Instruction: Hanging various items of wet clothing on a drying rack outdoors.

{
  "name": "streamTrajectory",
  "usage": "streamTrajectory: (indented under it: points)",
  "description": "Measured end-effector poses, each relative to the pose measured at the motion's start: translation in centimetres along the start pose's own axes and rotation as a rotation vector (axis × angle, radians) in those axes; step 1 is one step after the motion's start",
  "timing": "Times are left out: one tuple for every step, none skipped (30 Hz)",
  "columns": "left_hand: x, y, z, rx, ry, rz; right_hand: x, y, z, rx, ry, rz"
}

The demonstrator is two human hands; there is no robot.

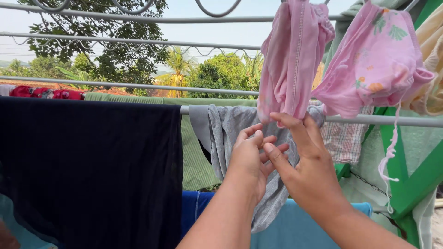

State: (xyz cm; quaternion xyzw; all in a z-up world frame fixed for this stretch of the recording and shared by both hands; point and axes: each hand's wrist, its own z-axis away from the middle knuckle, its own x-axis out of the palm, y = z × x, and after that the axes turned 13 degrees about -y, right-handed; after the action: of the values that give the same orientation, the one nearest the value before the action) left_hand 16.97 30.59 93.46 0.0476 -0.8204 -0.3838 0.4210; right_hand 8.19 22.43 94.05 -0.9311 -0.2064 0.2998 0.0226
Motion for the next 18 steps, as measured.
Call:
streamTrajectory:
  points:
    - [-0.4, -0.9, 0.6, -0.008, 0.026, -0.009, 0.2, 0.3, 1.1, -0.025, -0.023, -0.029]
    - [-1.1, -2.0, 1.2, -0.021, 0.036, -0.005, 0.5, 0.9, 2.6, -0.011, -0.032, -0.033]
    - [-1.9, -3.2, 1.9, -0.049, 0.056, -0.010, 0.9, 1.6, 4.1, -0.022, -0.050, -0.027]
    - [-2.6, -4.6, 2.6, -0.083, 0.075, -0.013, 1.1, 2.3, 5.8, -0.028, -0.069, -0.021]
    - [-3.1, -5.9, 3.3, -0.102, 0.085, -0.008, 1.5, 3.3, 7.4, -0.009, -0.080, -0.023]
    - [-3.7, -7.3, 4.1, -0.141, 0.111, -0.015, 1.9, 4.3, 9.3, 0.137, -0.133, -0.108]
    - [-4.3, -8.8, 4.9, -0.181, 0.135, -0.023, 2.3, 5.3, 11.3, 0.284, -0.185, -0.192]
    - [-4.7, -10.1, 5.7, -0.213, 0.151, -0.017, 2.3, 5.6, 12.8, 0.317, -0.199, -0.196]
    - [-5.0, -11.4, 6.6, -0.259, 0.180, -0.033, 2.2, 6.0, 14.3, 0.447, -0.259, -0.197]
    - [-5.3, -12.7, 7.3, -0.303, 0.206, -0.051, 2.1, 6.4, 15.7, 0.575, -0.318, -0.197]
    - [-5.7, -14.0, 7.9, -0.332, 0.218, -0.046, 2.2, 7.1, 17.1, 0.605, -0.329, -0.200]
    - [-6.0, -15.3, 8.5, -0.394, 0.249, -0.068, 2.2, 7.7, 18.5, 0.673, -0.354, -0.200]
    - [-6.3, -16.6, 9.1, -0.456, 0.281, -0.091, 2.3, 8.4, 20.0, 0.742, -0.378, -0.199]
    - [-6.7, -17.9, 9.7, -0.487, 0.290, -0.091, 2.2, 8.6, 21.0, 0.772, -0.386, -0.204]
    - [-7.1, -19.2, 10.2, -0.535, 0.308, -0.115, 2.2, 8.8, 22.1, 0.828, -0.398, -0.220]
    - [-7.4, -20.6, 10.9, -0.590, 0.328, -0.142, 2.1, 9.0, 23.4, 0.890, -0.410, -0.238]
    - [-7.8, -22.1, 11.3, -0.628, 0.338, -0.143, 2.3, 9.6, 25.1, 0.927, -0.418, -0.245]
    - [-8.2, -23.5, 11.7, -0.657, 0.348, -0.158, 2.5, 10.3, 26.7, 0.938, -0.421, -0.276]
